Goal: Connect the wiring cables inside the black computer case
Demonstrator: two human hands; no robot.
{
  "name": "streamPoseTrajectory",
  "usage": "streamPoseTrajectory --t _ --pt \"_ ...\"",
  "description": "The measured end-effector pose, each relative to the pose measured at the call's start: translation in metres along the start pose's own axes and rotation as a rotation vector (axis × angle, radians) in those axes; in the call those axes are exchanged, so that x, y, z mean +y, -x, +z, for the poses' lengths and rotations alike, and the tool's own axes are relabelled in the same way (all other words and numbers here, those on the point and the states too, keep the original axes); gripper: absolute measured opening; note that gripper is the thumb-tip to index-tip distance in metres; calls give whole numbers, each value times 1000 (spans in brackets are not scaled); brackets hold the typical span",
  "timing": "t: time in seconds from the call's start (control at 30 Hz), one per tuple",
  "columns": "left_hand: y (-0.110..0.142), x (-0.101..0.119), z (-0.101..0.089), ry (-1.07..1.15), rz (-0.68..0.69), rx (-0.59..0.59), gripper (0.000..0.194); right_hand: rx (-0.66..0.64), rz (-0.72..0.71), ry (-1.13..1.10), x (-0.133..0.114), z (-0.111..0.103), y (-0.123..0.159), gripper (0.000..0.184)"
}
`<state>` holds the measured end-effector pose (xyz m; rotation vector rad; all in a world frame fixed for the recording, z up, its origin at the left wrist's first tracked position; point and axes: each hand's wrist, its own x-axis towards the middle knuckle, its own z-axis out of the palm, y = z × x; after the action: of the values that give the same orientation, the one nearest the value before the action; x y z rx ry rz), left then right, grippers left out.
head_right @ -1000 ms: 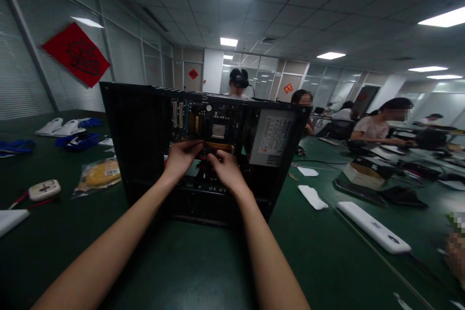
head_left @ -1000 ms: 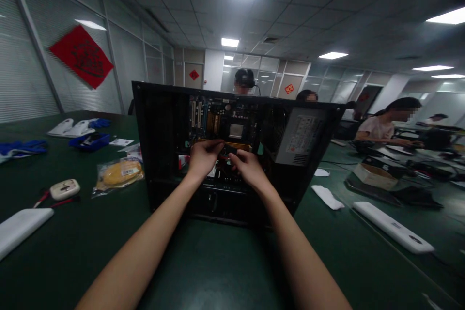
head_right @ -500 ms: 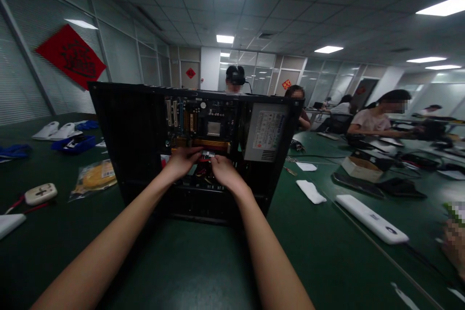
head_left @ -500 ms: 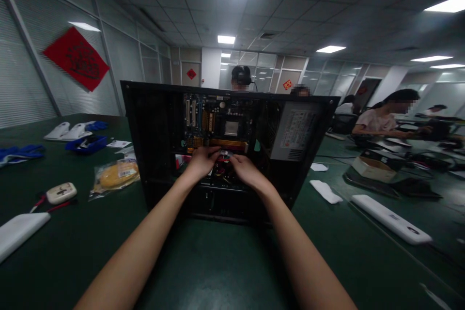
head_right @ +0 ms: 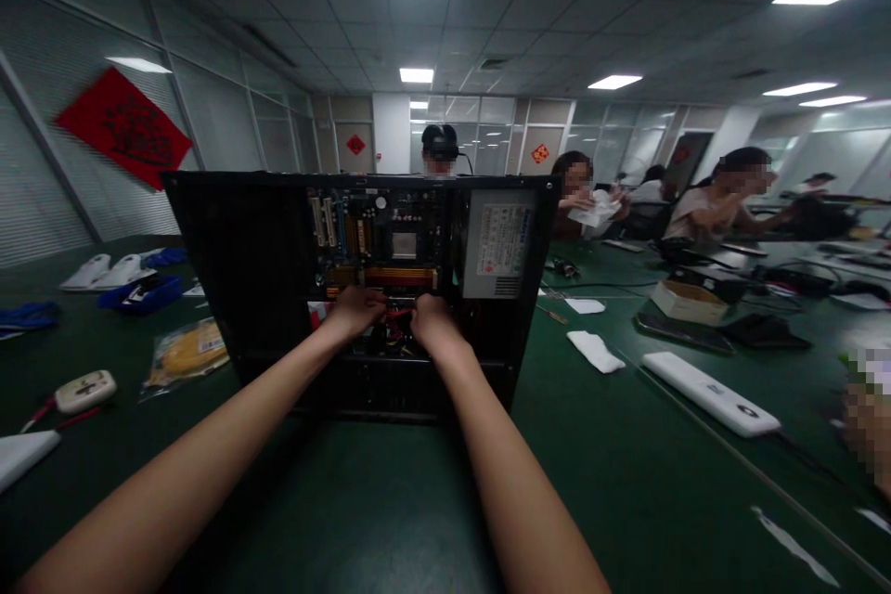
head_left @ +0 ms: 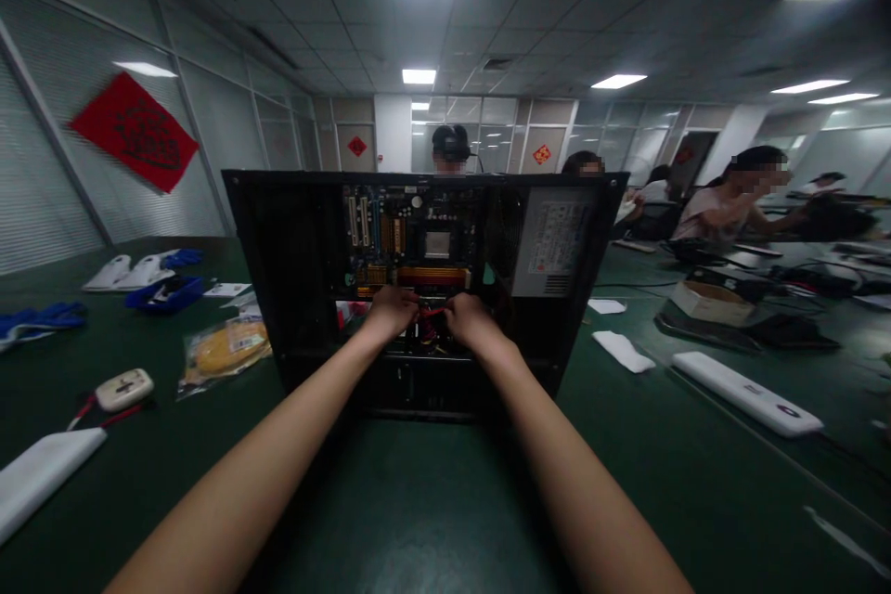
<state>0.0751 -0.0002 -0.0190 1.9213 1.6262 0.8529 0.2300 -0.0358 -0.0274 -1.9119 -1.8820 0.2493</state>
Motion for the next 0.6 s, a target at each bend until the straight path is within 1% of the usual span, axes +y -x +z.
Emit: streamPoseTrajectory --t 0.07,0.2,0.3,0.33,0.4,0.53,0.6 --pt "0 0 -1 2 -14 6 30 -12 -2 7 -1 0 -1 25" --pt "-1 -1 -2 -38 35 23 28 -24 17 11 -1 0 -4 26" --pt "-4 -1 -2 -26 25 14 28 -31 32 16 -1 -1 -4 27" --pt "-5 -2 -2 -13 34 -10 29 -30 35 15 -2 -2 -3 27" --pt "-9 -3 -2 -7 36 4 29 -30 29 5 -2 -3 -3 27" --pt "-14 -3 -4 -74 49 23 26 0 31 1 -2 -3 -4 27" --pt "-12 -1 -6 -104 48 10 26 10 33 -3 -2 -2 -5 26"
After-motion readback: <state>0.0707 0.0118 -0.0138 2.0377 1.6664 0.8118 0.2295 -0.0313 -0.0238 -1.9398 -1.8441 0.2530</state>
